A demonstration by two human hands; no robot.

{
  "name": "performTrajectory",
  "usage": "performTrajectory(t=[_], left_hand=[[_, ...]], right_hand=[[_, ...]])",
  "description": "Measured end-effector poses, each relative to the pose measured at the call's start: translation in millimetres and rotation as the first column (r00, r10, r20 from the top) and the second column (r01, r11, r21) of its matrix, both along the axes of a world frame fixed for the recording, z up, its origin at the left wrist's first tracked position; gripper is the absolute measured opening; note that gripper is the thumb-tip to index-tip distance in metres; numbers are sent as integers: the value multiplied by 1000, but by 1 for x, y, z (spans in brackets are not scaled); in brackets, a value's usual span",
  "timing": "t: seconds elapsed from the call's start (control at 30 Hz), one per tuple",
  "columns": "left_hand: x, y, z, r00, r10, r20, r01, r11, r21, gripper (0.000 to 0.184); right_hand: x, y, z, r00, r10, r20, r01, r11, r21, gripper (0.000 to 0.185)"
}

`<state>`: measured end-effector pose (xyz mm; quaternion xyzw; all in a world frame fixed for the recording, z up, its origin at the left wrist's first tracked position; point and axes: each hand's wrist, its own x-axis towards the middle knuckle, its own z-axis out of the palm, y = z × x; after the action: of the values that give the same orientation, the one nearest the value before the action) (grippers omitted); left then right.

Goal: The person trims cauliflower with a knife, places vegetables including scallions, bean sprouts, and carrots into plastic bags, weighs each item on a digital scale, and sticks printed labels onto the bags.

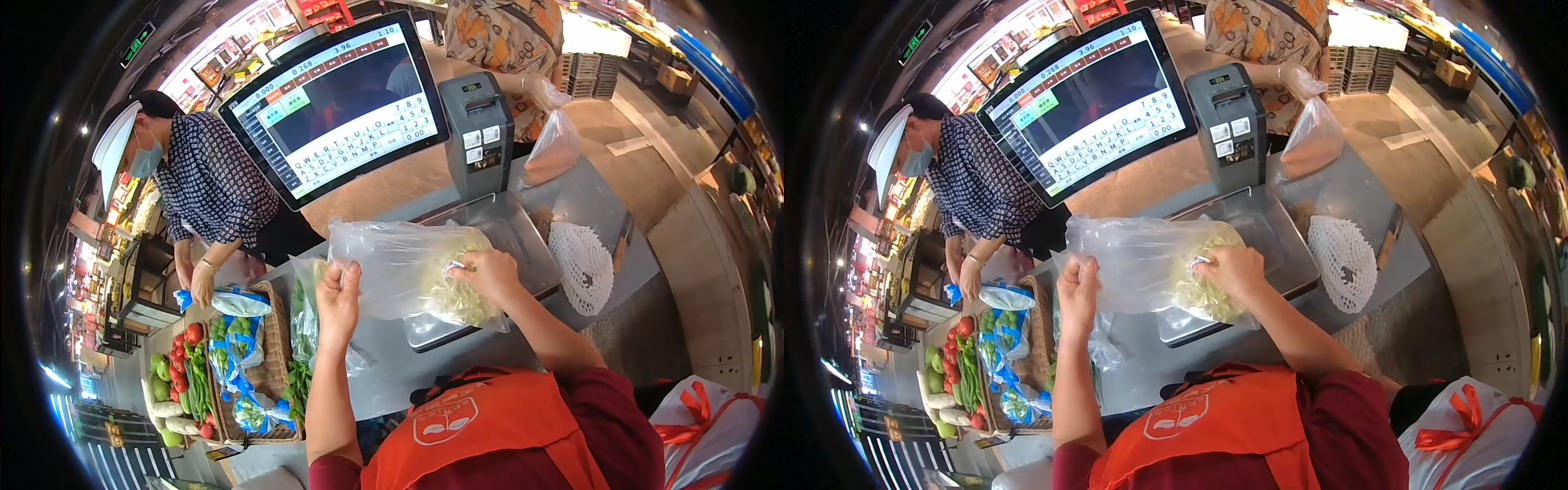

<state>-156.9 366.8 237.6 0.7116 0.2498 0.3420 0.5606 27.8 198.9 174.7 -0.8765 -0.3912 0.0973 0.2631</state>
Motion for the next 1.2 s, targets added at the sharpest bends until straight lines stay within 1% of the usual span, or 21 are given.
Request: performTrajectory(t=[0.1, 0.2, 0.23, 0.33, 0.4, 0.43, 0.53, 0.63, 0.67, 0.7, 0.73, 0.8, 0.83, 0.87, 0.93, 1.03, 1.13, 1.17, 1.2], left_hand=[[-4, -1, -1, 1000, 30, 4, -30, 998, -51, 15], [-9, 5, -2, 999, 45, 9, -44, 995, -93, 16], [-10, 5, -1, 999, 48, 8, -47, 993, -112, 16], [-9, 4, 4, 998, 56, -9, -57, 989, -134, 16], [-6, 4, 7, 999, 47, -17, -49, 990, -132, 15], [-5, 6, 8, 999, 37, -17, -39, 991, -129, 15], [5, 8, 13, 998, 53, -29, -55, 995, -81, 14], [19, 20, 14, 997, 75, -4, -74, 997, 24, 15], [23, 25, 10, 997, 80, 10, -80, 995, 61, 15], [28, 32, 5, 997, 53, 51, -56, 997, 59, 18], [29, 34, 6, 999, 51, 0, -51, 998, 27, 20], [32, 36, 9, 995, 35, -98, -39, 999, -35, 25], [31, 40, 6, 985, -20, -170, 12, 999, -47, 36], [29, 38, 2, 968, -106, -228, 97, 994, -47, 39], [21, 26, -5, 899, -271, -343, 267, 962, -62, 45], [28, -1, -22, 820, -301, -488, 360, 932, 30, 45], [44, -14, -49, 858, -342, -384, 288, 938, -193, 39], [50, -20, -46, 887, -342, -311, 225, 907, -357, 39], [53, -23, -51, 897, -355, -262, 196, 854, -482, 38]], right_hand=[[14, -9, -5, 995, -92, 46, 94, 994, -56, 33], [29, -19, -14, 986, -146, -83, 155, 981, 116, 34], [29, -21, -14, 985, -152, -82, 166, 961, 220, 31], [19, -18, -10, 958, -31, -285, 168, 866, 471, 29], [9, -17, 10, 990, 127, -58, -75, 833, 549, 29], [6, -17, 16, 978, 200, 61, -199, 800, 566, 29], [13, -7, 2, 969, 236, 78, -242, 826, 508, 32], [23, -1, -6, 931, 363, -37, -303, 825, 478, 32], [28, 3, -9, 927, 374, -22, -320, 823, 468, 32], [32, 7, -13, 924, 383, -9, -336, 822, 459, 31], [36, 11, -16, 920, 391, 6, -352, 821, 450, 31], [45, 18, -20, 884, 435, -170, -333, 842, 425, 26], [49, 20, -22, 856, 449, -258, -323, 853, 411, 24], [51, 22, -25, 796, 470, -381, -275, 842, 464, 21], [55, 23, -29, 624, 508, -594, -152, 824, 546, 15], [55, 22, -26, 607, 508, -611, -133, 823, 552, 11], [54, 22, -28, 575, 504, -645, -88, 821, 564, 11], [54, 22, -28, 575, 510, -640, -84, 815, 574, 11], [54, 22, -28, 576, 515, -635, -80, 808, 583, 12]])
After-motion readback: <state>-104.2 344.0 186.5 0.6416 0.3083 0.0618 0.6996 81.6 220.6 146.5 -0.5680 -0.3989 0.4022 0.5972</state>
